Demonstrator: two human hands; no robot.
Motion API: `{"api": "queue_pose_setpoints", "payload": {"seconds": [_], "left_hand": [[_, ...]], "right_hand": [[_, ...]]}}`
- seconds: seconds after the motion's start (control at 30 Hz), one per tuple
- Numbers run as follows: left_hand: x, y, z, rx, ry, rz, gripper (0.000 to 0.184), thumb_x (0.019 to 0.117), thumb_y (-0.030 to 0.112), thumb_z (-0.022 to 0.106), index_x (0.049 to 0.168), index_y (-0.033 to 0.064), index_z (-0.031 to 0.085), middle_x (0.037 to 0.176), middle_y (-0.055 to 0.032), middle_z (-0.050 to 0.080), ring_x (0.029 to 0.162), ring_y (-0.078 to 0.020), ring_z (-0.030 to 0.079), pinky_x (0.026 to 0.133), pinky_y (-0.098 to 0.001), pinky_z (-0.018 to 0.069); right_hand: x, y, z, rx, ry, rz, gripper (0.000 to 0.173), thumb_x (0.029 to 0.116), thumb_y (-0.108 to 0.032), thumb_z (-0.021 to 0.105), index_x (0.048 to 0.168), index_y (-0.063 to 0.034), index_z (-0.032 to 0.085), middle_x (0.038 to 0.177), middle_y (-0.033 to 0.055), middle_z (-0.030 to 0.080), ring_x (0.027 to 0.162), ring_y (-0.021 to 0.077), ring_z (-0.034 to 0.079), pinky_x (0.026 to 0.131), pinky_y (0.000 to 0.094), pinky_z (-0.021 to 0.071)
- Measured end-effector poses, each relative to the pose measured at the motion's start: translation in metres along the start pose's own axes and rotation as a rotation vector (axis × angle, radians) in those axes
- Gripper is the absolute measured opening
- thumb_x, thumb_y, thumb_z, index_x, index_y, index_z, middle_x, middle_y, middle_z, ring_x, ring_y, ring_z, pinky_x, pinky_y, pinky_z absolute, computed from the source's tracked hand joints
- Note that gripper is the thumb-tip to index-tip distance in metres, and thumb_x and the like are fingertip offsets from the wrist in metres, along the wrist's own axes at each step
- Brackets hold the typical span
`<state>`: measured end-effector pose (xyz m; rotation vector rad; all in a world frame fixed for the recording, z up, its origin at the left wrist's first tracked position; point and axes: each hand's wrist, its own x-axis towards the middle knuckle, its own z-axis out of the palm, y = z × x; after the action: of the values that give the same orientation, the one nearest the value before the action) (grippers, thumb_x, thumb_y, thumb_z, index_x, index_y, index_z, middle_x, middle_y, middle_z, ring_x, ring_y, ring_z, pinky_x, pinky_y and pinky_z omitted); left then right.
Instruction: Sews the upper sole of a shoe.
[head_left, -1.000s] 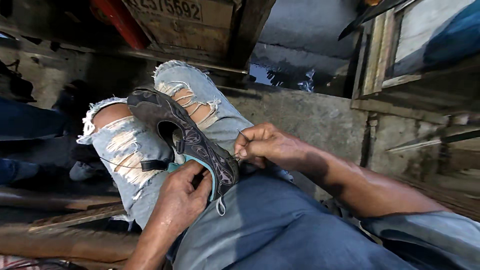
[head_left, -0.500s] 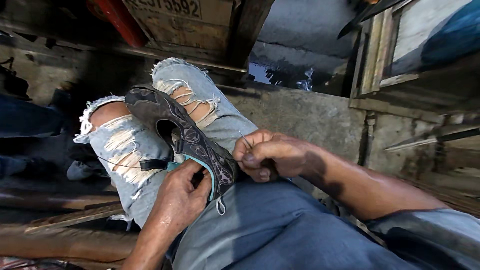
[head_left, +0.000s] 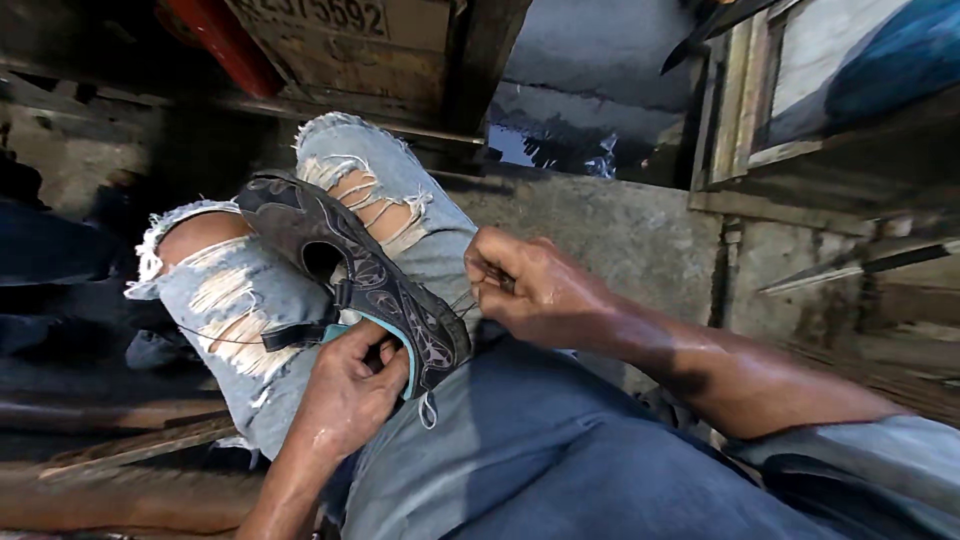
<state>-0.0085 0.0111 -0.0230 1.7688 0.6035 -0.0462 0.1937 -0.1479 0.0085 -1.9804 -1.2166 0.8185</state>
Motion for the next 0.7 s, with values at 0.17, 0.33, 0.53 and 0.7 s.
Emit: {"api": "queue_pose_setpoints", "payload": {"seconds": [0.17,0.33,0.53,0.7], "left_hand": [[-0.001,-0.003,-0.001,-0.028,0.0,0.003,0.008,0.0906,0.016,0.064,0.093,0.0151,0.072,0.08,0.0101,0.062,0.067,0.0033,0.055,0.059,-0.0128,0.0465],[-0.004,-0.001,-0.004,0.079,0.03,0.018,0.011,0.0909,0.02,0.063,0.088,0.0167,0.073,0.082,0.0094,0.064,0.068,0.0031,0.056,0.06,-0.014,0.0479],[-0.008,0.002,-0.009,0.256,0.064,0.012,0.018,0.0919,0.025,0.061,0.081,0.0168,0.072,0.082,0.0089,0.064,0.071,0.0044,0.056,0.064,-0.0155,0.048],[-0.008,0.002,-0.011,0.273,0.062,0.006,0.019,0.093,0.027,0.06,0.082,0.0181,0.073,0.082,0.0094,0.065,0.072,0.0039,0.057,0.065,-0.0172,0.0494]], "right_hand": [[-0.007,0.003,0.003,-0.252,-0.038,-0.244,0.013,0.0826,-0.006,0.066,0.09,-0.0106,0.075,0.074,0.001,0.058,0.061,0.014,0.057,0.049,0.0329,0.0466],[-0.01,0.007,0.011,-0.277,-0.137,-0.203,0.017,0.0931,-0.015,0.063,0.102,-0.0126,0.077,0.079,0.0007,0.059,0.065,0.0133,0.059,0.053,0.0329,0.0492],[-0.004,0.01,-0.001,0.15,-0.232,-0.144,0.011,0.0908,-0.008,0.066,0.083,-0.0082,0.074,0.095,0.0014,0.06,0.083,0.0057,0.059,0.066,0.021,0.0529],[-0.01,0.024,-0.048,0.936,-0.274,-0.146,0.012,0.0964,-0.019,0.057,0.09,-0.013,0.065,0.1,0.0012,0.068,0.067,0.0045,0.058,0.051,0.0199,0.0456]]}}
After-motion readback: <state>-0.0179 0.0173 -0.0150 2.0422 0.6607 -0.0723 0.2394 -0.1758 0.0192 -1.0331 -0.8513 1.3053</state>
